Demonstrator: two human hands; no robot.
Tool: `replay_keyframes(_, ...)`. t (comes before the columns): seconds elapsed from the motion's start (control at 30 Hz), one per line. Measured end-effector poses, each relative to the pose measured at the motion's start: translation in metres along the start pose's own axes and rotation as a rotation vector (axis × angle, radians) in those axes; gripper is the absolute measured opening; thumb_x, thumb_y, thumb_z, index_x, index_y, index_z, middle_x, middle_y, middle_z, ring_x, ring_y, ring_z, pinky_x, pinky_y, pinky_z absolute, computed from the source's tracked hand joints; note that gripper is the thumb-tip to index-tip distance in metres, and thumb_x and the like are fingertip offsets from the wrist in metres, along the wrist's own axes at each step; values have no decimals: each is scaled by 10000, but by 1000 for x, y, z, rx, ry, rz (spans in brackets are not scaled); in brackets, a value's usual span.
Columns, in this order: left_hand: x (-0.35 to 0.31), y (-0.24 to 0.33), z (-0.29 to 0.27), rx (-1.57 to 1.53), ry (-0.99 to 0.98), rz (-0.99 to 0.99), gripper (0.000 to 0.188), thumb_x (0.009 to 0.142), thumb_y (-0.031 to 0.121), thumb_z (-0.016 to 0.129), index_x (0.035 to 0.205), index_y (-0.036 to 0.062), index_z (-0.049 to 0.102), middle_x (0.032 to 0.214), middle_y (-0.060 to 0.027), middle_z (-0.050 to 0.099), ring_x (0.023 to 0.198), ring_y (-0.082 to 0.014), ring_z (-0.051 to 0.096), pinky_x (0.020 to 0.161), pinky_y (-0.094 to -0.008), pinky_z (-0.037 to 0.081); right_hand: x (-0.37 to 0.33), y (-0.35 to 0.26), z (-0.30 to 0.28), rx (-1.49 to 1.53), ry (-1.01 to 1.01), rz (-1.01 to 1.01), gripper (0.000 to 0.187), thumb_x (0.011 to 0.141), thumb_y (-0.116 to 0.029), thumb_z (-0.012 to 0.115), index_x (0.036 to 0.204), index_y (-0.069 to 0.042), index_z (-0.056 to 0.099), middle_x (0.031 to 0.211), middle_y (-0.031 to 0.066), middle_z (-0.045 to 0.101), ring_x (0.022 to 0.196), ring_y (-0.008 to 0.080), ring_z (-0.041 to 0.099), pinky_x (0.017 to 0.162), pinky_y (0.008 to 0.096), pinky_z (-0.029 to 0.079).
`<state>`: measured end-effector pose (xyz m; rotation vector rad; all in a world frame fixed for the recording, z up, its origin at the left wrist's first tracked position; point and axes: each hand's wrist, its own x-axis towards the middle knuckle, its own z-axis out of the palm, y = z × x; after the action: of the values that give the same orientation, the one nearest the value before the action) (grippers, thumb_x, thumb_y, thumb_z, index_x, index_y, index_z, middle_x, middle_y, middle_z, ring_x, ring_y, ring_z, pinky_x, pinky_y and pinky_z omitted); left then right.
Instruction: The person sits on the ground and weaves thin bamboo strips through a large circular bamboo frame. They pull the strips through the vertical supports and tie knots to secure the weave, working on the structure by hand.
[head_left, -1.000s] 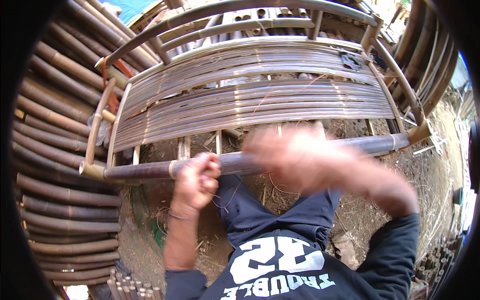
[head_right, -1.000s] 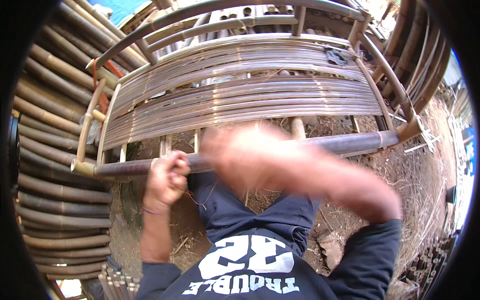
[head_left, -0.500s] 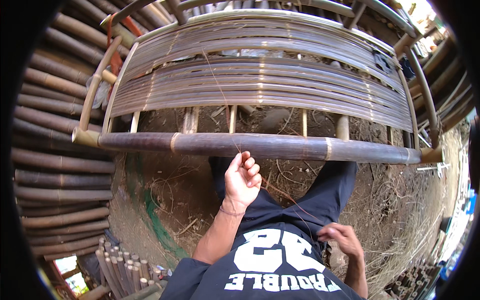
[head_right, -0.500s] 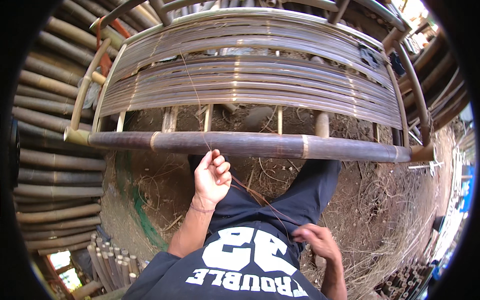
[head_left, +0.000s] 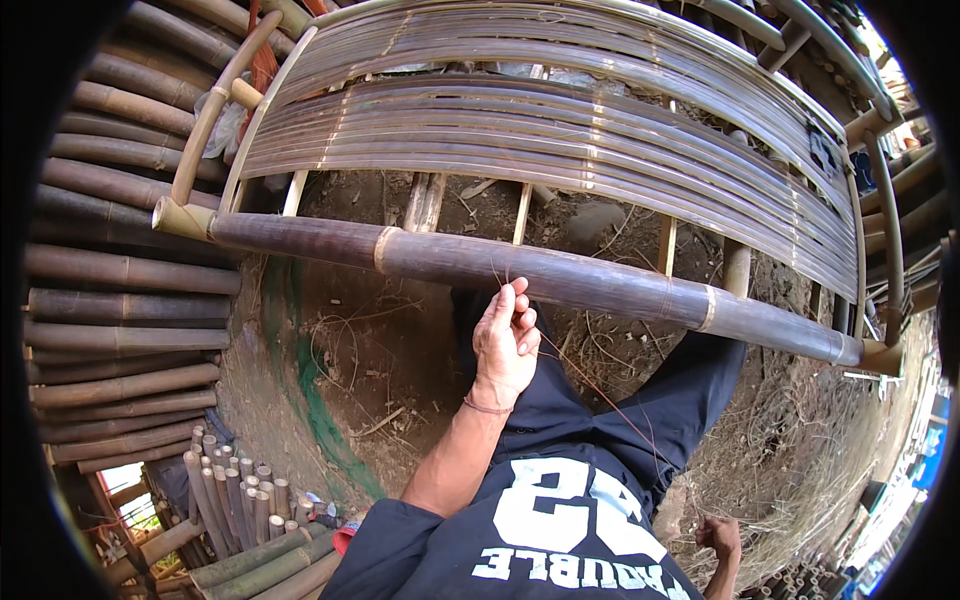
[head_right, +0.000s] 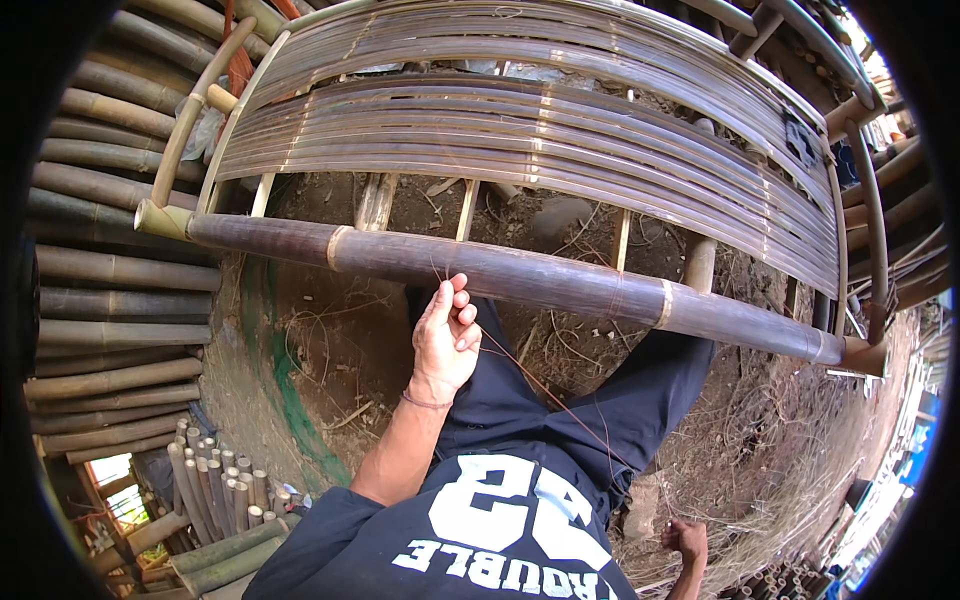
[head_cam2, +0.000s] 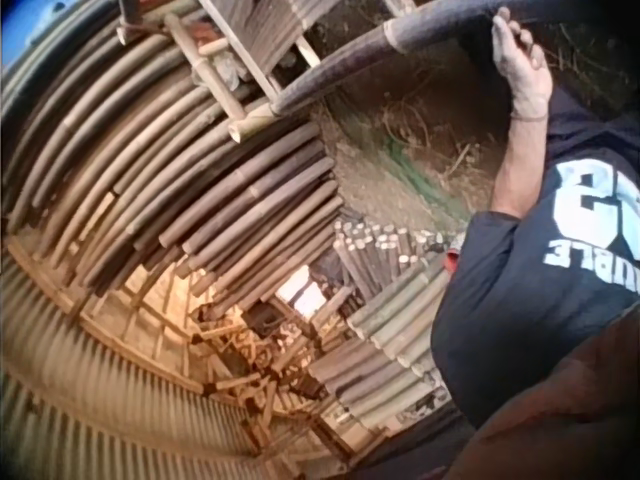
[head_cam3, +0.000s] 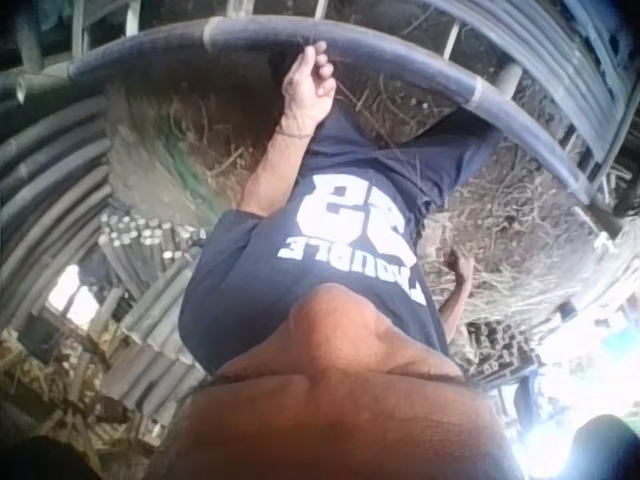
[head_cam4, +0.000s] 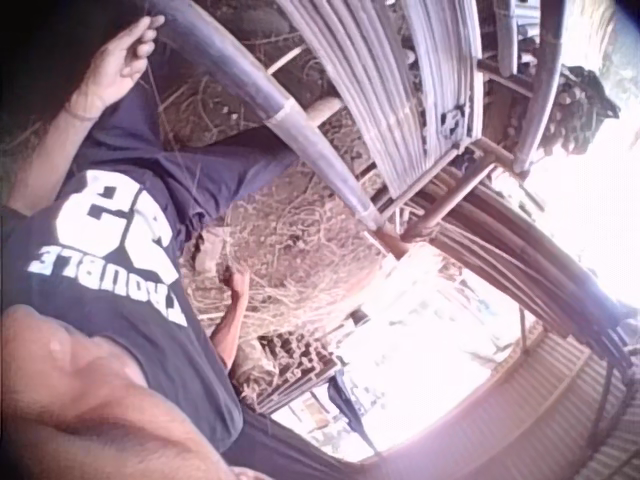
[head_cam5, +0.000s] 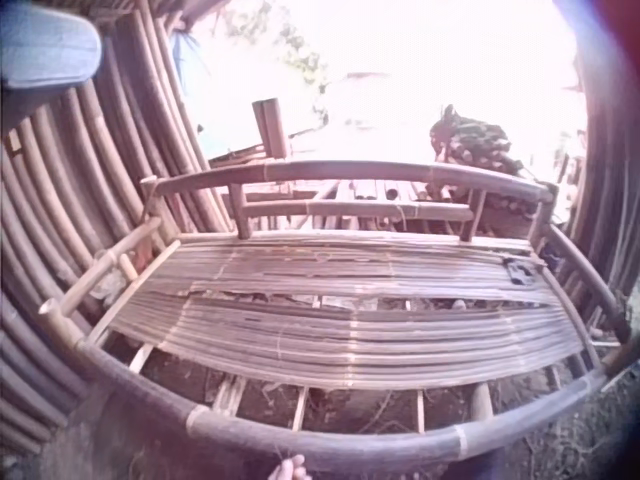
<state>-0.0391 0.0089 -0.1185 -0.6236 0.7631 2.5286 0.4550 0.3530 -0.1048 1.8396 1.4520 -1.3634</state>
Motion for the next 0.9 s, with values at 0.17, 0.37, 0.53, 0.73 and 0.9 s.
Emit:
replay_keyframes(0.17,0,5,-3,20,11,-7,283,1003,286,530,1135,50,615,830,25,560,672,-64,509,412,-174,350,68,136,-89,-54,92,252,246,900,-141,552,690,-18,586,609,146,613,459,292,606,413,431,522)
replay_keyframes(0.37,-4,9,-9,24,18,34,285,1005,284,527,1138,49,618,825,20,581,664,-67,526,410,-172,357,54,167,-111,132,153,152,293,896,-243,523,630,-124,500,554,63,505,450,230,483,422,402,386)
replay_keyframes(0.53,-1,7,-7,10,9,25,281,1006,283,526,1135,52,620,823,17,590,660,-68,531,412,-173,358,36,212,-127,617,23,-284,342,890,-334,506,585,-205,421,507,-12,403,451,170,369,433,364,255)
replay_keyframes(0.73,0,11,-6,36,14,51,282,1008,288,523,1133,54,616,825,18,584,660,-67,528,415,-173,357,41,199,-137,202,162,133,326,865,-386,497,608,-197,431,509,6,401,437,199,365,420,376,258)
replay_keyframes(0.9,0,13,-3,42,27,61,287,1010,297,518,1137,57,611,821,18,571,654,-68,521,419,-180,356,41,196,-143,153,147,185,326,844,-429,490,628,-191,440,511,21,400,425,224,362,409,387,261)
